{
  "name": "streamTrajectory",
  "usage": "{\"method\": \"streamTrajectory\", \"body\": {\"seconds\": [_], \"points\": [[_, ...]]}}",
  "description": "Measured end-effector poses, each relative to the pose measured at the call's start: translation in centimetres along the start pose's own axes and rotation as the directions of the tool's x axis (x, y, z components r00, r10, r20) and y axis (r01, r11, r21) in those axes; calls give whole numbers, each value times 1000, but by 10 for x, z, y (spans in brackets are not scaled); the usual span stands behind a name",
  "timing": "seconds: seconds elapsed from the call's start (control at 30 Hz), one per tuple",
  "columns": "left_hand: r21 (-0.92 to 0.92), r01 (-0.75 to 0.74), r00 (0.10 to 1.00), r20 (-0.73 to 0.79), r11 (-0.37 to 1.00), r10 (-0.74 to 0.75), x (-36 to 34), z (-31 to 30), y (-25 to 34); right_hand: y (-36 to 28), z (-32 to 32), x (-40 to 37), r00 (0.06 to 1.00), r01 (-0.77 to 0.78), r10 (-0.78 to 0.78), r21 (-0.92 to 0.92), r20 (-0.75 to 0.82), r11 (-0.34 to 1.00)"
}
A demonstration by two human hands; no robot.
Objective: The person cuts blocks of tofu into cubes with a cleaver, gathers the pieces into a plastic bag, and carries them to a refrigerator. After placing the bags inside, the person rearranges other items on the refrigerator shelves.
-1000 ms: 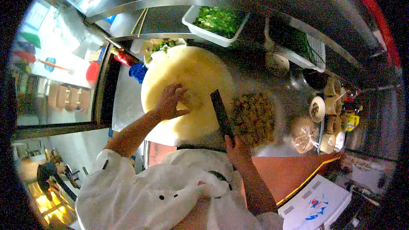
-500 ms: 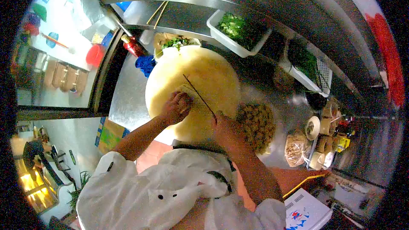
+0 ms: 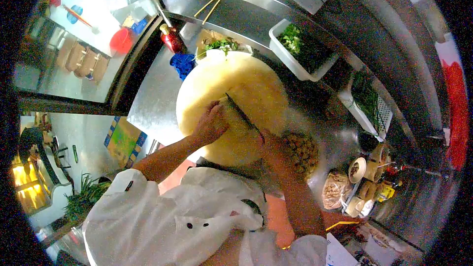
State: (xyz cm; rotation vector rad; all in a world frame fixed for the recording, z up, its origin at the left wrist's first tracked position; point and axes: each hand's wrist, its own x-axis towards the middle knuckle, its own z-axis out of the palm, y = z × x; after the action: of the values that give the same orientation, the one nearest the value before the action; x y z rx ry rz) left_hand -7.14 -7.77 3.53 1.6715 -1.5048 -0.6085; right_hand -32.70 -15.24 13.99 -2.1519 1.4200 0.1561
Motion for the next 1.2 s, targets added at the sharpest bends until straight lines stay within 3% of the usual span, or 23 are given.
{"method": "streamTrajectory", "body": {"seconds": [0.13,0.23,0.43,0.53,0.73,0.83,0.93,1.0,1.1,1.13,1.2], "points": [[15,-26,999,42,1000,25,3,-2,0,20,7,8,997,79,-79,59,-2,995],[-18,84,995,62,996,-83,4,-4,7,14,1,7,996,93,-93,23,1,995],[65,-180,982,73,982,175,8,13,-25,2,-7,5,998,38,-37,-37,45,999],[-40,-59,993,96,997,63,4,8,-21,7,-2,7,998,60,-59,-21,21,998],[171,-144,989,14,975,144,9,-11,9,6,-6,5,996,86,-86,5,-4,996],[322,-201,975,-24,925,220,7,-12,16,1,-9,3,1000,18,-18,-6,7,1000],[266,-342,940,97,901,328,3,-9,10,-18,-23,-9,1000,-22,22,9,10,1000],[269,-423,906,142,865,399,-2,21,-29,-41,-37,-19,998,-41,42,-25,38,999],[297,-483,872,81,824,482,8,13,-12,-63,-42,-25,989,-75,85,-85,122,994],[313,-491,863,43,813,504,12,6,-1,-60,-38,-26,992,-43,51,-74,118,996],[334,-533,841,110,777,530,16,15,-16,-54,-28,-27,994,22,-16,-52,107,998]]}}
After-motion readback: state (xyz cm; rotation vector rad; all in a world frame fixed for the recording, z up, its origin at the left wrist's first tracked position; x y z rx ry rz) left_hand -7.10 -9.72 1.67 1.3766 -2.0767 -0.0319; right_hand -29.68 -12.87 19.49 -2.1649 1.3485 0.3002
